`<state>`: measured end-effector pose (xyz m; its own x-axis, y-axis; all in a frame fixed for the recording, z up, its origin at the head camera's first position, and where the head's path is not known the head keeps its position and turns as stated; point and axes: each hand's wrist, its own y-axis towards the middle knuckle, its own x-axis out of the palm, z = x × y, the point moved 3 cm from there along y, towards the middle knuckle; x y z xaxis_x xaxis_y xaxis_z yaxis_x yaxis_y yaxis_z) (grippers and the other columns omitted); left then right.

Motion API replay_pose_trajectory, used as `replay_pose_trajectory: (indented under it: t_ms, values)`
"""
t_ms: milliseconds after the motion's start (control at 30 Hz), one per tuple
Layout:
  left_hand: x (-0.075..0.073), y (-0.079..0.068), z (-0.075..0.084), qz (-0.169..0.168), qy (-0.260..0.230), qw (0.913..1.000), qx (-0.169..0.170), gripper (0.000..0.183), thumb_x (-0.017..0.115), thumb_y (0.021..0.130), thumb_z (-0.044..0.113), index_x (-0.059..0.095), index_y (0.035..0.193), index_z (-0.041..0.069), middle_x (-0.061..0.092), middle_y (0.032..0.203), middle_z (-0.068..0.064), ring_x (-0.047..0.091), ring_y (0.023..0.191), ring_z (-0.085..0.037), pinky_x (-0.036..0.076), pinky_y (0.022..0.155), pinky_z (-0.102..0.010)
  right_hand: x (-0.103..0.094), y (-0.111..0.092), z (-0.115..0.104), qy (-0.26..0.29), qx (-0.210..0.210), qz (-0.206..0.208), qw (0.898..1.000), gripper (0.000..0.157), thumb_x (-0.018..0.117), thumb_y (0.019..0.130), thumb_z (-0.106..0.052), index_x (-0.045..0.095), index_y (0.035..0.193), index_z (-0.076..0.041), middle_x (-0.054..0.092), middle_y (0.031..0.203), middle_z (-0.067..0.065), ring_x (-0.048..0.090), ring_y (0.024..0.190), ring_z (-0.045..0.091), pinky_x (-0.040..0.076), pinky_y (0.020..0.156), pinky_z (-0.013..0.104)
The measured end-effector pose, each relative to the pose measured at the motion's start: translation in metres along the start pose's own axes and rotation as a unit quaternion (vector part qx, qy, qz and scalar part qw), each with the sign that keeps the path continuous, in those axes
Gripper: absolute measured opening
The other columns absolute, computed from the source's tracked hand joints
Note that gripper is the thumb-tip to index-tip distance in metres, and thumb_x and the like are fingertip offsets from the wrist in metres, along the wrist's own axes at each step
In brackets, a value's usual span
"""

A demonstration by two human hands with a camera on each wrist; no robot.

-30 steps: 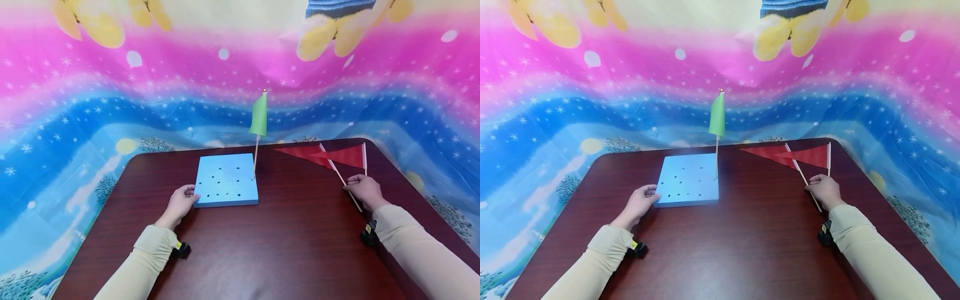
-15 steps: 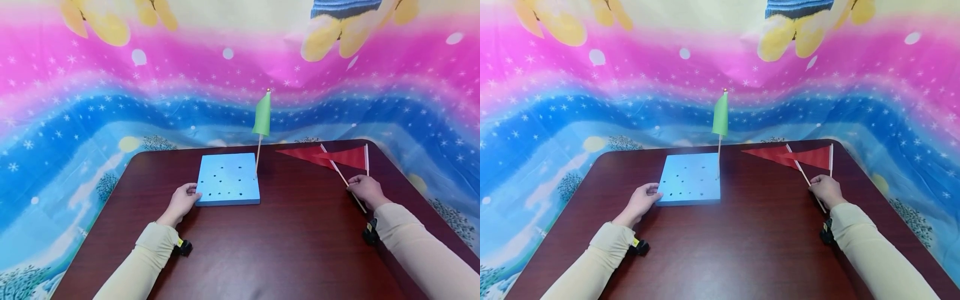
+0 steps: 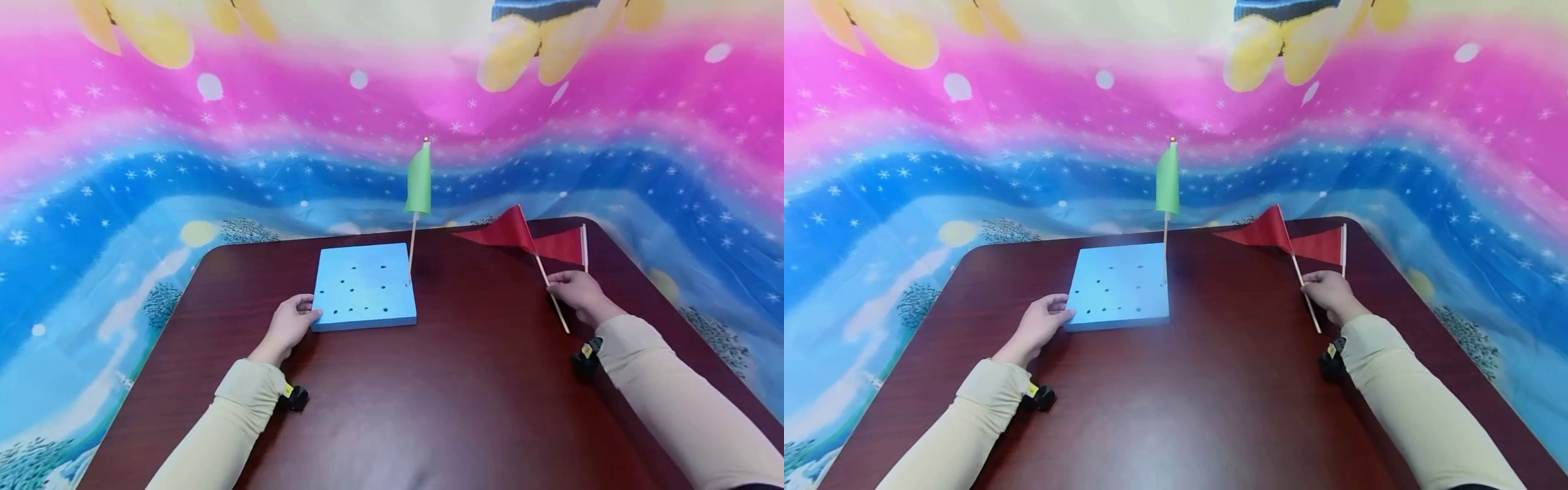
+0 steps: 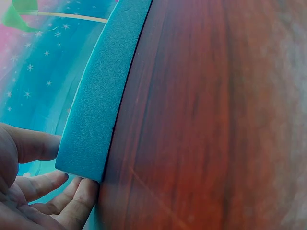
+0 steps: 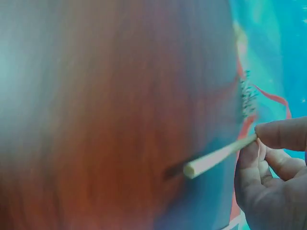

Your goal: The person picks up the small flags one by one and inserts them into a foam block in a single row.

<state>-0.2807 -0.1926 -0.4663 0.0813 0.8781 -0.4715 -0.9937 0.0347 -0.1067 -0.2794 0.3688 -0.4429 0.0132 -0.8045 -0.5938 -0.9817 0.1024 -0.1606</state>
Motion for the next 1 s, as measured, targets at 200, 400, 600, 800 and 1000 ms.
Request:
replay_pose_trajectory:
  t_ms: [200, 400, 600, 800, 1000]
  values:
    - [-0.004, -0.001, -0.003, 0.001, 0.001, 1.0000, -0.008, 0.050, 0.061, 0.103, 0.011, 0.047, 0.147, -0.008, 0.054, 0.136, -0.028, 0.053, 0.125, -0.039, 0.048, 0.101, -0.050, 0.008, 0.002, -0.020, 0.162, -0.002, -0.028, 0.986, 0.041, 0.051, 0.106, -0.004, 0.044, 0.137, 0.021, 0.064, 0.095, -0.006, 0.061, 0.086, -0.001, 0.051, 0.076, 0.016]
    - [-0.004, 0.000, -0.003, 0.002, -0.002, 1.0000, 0.000, 0.050, 0.061, 0.103, 0.011, 0.047, 0.147, -0.008, 0.054, 0.135, -0.027, 0.054, 0.123, -0.039, 0.048, 0.100, -0.050, 0.017, 0.001, -0.034, 0.310, -0.025, -0.036, 0.950, 0.012, 0.053, 0.104, 0.002, 0.061, 0.109, -0.007, 0.063, 0.088, -0.011, 0.059, 0.082, 0.001, 0.050, 0.078, 0.015]
    - [-0.005, 0.001, -0.001, 0.002, -0.002, 1.0000, 0.000, 0.049, 0.061, 0.103, 0.010, 0.048, 0.146, -0.008, 0.056, 0.132, -0.026, 0.055, 0.119, -0.037, 0.049, 0.094, -0.046, 0.028, -0.006, -0.051, 0.362, -0.034, -0.032, 0.931, 0.018, 0.054, 0.105, -0.001, 0.062, 0.100, -0.015, 0.062, 0.091, -0.009, 0.058, 0.083, 0.005, 0.049, 0.079, 0.017]
    - [-0.001, 0.002, -0.002, 0.002, -0.003, 1.0000, 0.000, 0.048, 0.063, 0.102, 0.009, 0.050, 0.145, -0.007, 0.057, 0.131, -0.025, 0.057, 0.120, -0.036, 0.050, 0.095, -0.046, 0.039, -0.016, -0.074, 0.405, -0.071, -0.015, 0.911, 0.017, 0.052, 0.105, 0.003, 0.061, 0.102, -0.012, 0.062, 0.091, -0.006, 0.059, 0.084, 0.006, 0.049, 0.081, 0.020]
    - [-0.001, 0.001, 0.000, 0.007, -0.006, 1.0000, 0.003, 0.048, 0.062, 0.102, 0.009, 0.050, 0.145, -0.008, 0.056, 0.132, -0.027, 0.056, 0.125, -0.039, 0.048, 0.099, -0.050, 0.053, -0.019, -0.101, 0.405, -0.111, 0.003, 0.908, 0.016, 0.054, 0.103, 0.005, 0.060, 0.107, -0.009, 0.061, 0.090, -0.005, 0.059, 0.086, 0.006, 0.050, 0.080, 0.019]
